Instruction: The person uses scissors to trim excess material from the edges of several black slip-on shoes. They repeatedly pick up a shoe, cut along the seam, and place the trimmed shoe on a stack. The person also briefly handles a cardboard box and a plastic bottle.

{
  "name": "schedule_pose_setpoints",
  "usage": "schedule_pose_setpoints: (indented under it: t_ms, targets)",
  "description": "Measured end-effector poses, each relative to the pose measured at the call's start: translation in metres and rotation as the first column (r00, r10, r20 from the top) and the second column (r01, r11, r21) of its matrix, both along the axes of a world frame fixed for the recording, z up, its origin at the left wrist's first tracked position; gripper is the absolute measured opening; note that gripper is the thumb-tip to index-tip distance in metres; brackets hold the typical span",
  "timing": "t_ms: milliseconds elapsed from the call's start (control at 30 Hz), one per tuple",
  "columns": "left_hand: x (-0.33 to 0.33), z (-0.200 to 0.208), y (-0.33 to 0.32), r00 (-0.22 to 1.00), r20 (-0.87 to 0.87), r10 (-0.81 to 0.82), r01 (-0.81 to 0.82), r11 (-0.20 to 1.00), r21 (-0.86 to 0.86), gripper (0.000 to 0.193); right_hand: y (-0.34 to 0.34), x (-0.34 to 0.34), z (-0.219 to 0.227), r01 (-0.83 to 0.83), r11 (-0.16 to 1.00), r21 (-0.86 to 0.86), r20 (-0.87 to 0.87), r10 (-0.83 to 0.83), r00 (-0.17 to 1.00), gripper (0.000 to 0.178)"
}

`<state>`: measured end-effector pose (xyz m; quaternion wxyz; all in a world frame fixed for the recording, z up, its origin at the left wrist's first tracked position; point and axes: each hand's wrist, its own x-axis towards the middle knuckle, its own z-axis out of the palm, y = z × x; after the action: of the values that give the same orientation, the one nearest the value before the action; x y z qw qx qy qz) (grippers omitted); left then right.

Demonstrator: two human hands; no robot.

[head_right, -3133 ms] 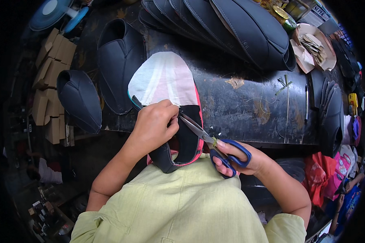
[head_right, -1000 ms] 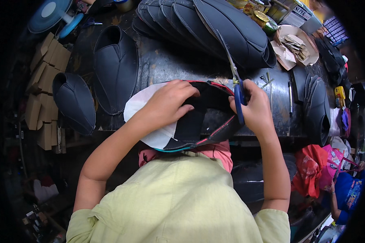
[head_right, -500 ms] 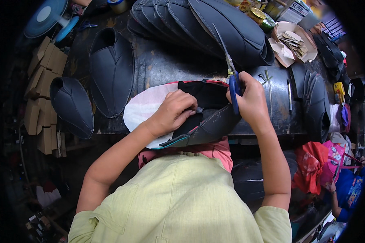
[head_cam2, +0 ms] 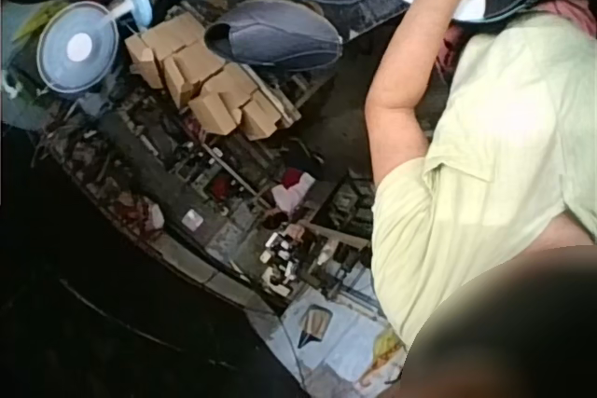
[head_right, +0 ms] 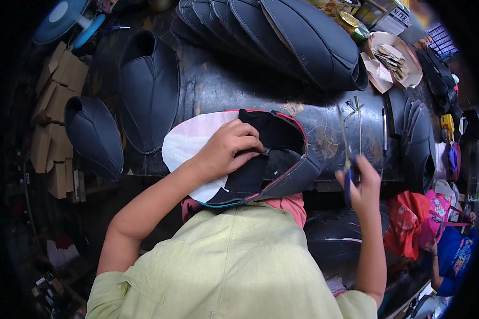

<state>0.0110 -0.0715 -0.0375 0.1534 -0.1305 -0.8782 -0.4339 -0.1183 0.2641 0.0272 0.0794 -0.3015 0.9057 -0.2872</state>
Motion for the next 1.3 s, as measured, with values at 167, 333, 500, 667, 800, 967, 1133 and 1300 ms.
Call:
schedule_pose_setpoints:
  t_ms: [167, 333, 500, 667, 800, 967, 1133, 1300]
  targets:
    - [-0.006, 0.002, -0.009, 0.991, 0.078, -0.11, 0.103, 0.99, 0.093, 0.01, 0.071, 0.052, -0.005, -0.097, 0.953, 0.286, -0.123, 0.137, 0.983, 0.038]
    - [-0.008, 0.004, -0.013, 0.986, 0.1, -0.134, 0.119, 0.982, 0.15, 0.016, 0.042, 0.06, -0.012, -0.286, 0.916, 0.283, -0.093, 0.323, 0.942, 0.042]
    - [-0.004, 0.003, -0.014, 0.988, 0.112, -0.103, 0.09, 0.989, 0.116, 0.015, -0.013, 0.05, -0.015, -0.308, 0.912, 0.271, -0.251, 0.376, 0.892, 0.039]
    - [-0.004, -0.001, -0.015, 0.996, 0.031, -0.089, 0.084, 0.985, 0.153, 0.014, -0.034, 0.054, -0.011, -0.301, 0.896, 0.327, -0.297, 0.399, 0.867, 0.045]
    - [-0.004, -0.003, -0.015, 0.997, 0.007, -0.081, 0.079, 0.984, 0.161, 0.013, -0.044, 0.049, -0.012, -0.349, 0.876, 0.332, -0.318, 0.452, 0.833, 0.047]
    - [-0.005, -0.003, -0.016, 0.997, 0.012, -0.074, 0.071, 0.98, 0.186, 0.012, -0.055, 0.039, -0.012, -0.404, 0.853, 0.331, -0.329, 0.506, 0.797, 0.042]
    - [-0.006, -0.002, -0.015, 0.998, 0.004, -0.066, 0.064, 0.976, 0.206, 0.011, -0.061, 0.033, -0.012, -0.439, 0.842, 0.313, -0.322, 0.529, 0.785, 0.039]
    - [-0.005, -0.005, -0.014, 0.998, 0.027, -0.061, 0.055, 0.978, 0.199, 0.011, -0.059, 0.031, -0.012, -0.422, 0.837, 0.349, -0.357, 0.535, 0.765, 0.033]
